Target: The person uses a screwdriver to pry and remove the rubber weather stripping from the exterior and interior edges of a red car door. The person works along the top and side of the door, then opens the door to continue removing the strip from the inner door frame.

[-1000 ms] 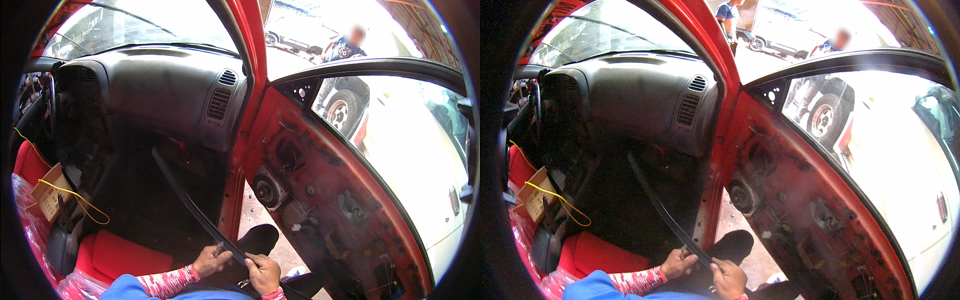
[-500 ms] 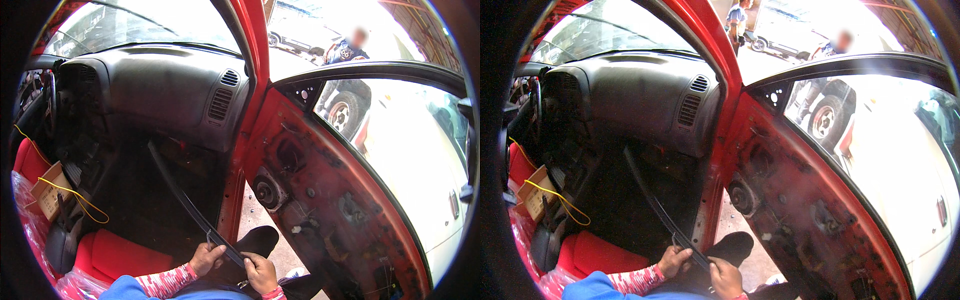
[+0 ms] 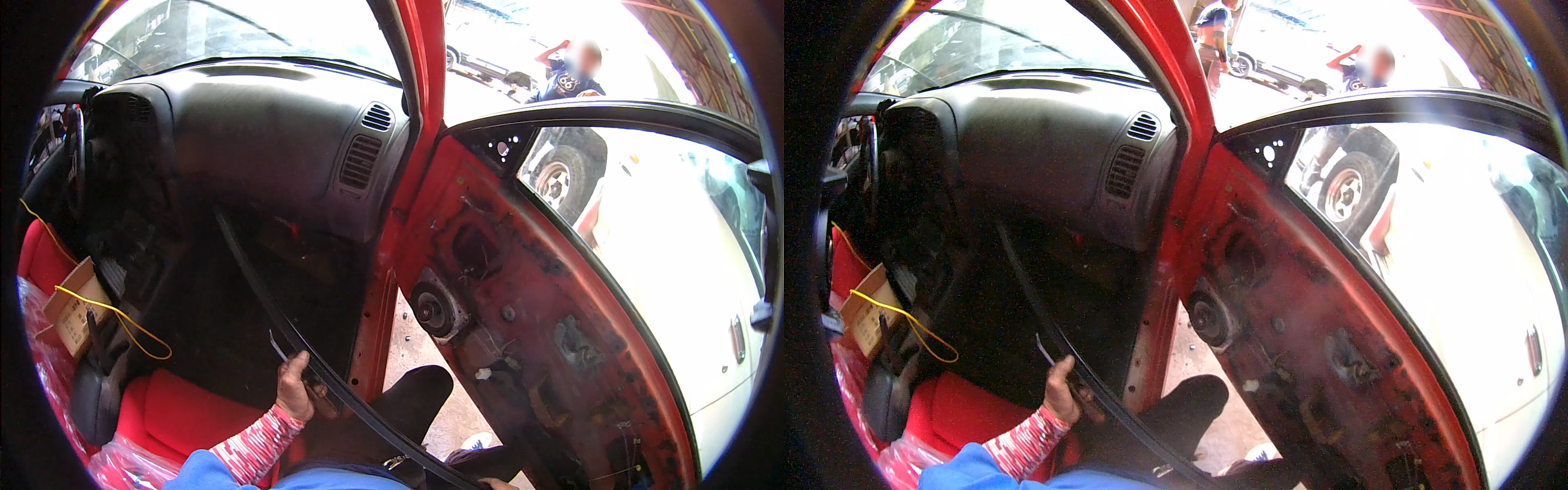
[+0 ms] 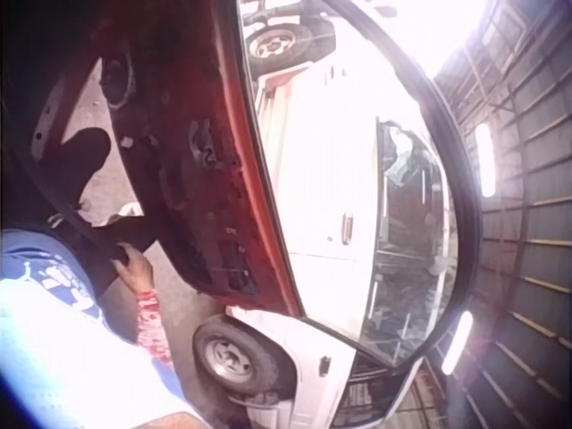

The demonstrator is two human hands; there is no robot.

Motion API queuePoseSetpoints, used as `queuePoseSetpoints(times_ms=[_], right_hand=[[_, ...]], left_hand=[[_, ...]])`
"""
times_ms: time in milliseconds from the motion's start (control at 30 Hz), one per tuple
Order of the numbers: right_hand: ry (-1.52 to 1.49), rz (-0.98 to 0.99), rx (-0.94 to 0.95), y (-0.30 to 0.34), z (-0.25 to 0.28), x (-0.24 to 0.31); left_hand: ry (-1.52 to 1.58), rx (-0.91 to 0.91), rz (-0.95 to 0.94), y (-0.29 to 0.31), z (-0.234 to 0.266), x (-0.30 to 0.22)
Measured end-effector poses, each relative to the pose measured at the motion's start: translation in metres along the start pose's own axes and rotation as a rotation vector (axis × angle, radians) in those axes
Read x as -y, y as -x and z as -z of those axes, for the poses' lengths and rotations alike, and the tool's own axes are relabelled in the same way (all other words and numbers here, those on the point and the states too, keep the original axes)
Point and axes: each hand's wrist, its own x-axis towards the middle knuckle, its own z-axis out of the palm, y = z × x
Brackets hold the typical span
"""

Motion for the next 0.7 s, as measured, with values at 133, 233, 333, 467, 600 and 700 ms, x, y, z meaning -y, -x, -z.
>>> queuePoseSetpoints(times_ms=[133, 233, 333, 467, 600, 700], right_hand=[[0.022, -0.014, -0.102, 0.009, 0.005, 0.002], [0.002, 0.117, -0.201, -0.001, -0.004, 0.016], [-0.03, 0.228, -0.231, -0.017, -0.015, 0.029], [-0.071, 0.243, -0.195, -0.028, -0.017, 0.034], [-0.022, 0.278, -0.112, -0.019, 0.0, 0.03], [-0.073, 0.304, -0.069, -0.009, 0.013, 0.034]], left_hand=[[-0.007, 0.031, -0.126, -0.004, -0.004, -0.018], [0.121, 0.093, -0.208, -0.003, -0.004, -0.029], [0.19, -0.024, -0.199, -0.002, 0.005, -0.024], [0.31, 0.097, -0.056, 0.011, 0.043, -0.005], [0.149, 0.081, -0.075, 0.025, 0.071, 0.027], [-0.077, 0.049, -0.049, 0.028, 0.078, 0.05]])
